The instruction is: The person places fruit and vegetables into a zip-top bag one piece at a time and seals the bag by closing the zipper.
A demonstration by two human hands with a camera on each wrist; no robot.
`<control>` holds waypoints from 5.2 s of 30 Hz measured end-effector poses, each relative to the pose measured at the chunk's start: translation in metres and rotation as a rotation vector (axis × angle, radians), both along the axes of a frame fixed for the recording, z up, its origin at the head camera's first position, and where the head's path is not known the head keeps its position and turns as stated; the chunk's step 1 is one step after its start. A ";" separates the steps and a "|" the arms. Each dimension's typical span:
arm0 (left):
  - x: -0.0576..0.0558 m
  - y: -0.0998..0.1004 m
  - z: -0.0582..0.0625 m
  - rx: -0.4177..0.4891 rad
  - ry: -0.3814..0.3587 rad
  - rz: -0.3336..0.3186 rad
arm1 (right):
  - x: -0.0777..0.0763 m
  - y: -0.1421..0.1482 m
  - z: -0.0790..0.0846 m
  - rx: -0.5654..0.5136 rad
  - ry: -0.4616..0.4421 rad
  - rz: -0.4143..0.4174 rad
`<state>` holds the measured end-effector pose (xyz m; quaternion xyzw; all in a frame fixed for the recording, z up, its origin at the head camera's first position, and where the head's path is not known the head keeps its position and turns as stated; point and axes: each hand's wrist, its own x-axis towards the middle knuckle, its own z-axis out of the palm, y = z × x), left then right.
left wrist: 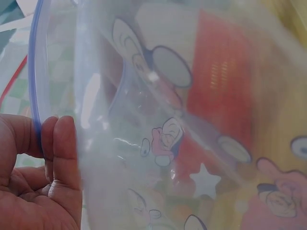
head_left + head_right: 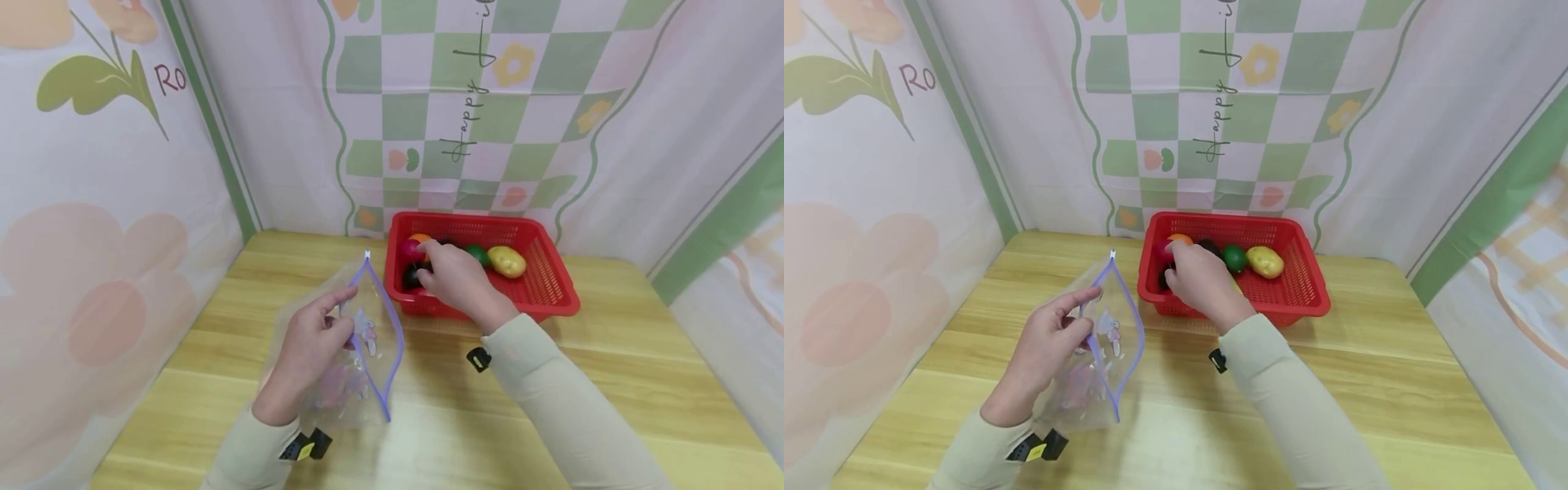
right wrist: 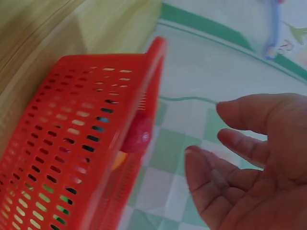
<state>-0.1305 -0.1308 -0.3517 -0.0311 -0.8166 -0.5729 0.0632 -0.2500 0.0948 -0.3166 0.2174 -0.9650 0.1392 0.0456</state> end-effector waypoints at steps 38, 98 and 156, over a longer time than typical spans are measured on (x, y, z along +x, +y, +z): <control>0.004 -0.003 0.002 0.022 -0.027 0.006 | -0.052 -0.028 -0.050 0.219 -0.298 -0.132; 0.003 -0.005 -0.002 0.015 -0.022 -0.002 | -0.057 -0.018 -0.067 0.082 -0.090 -0.168; 0.001 -0.010 0.005 0.018 -0.053 0.038 | 0.073 -0.051 -0.003 -0.189 0.159 0.291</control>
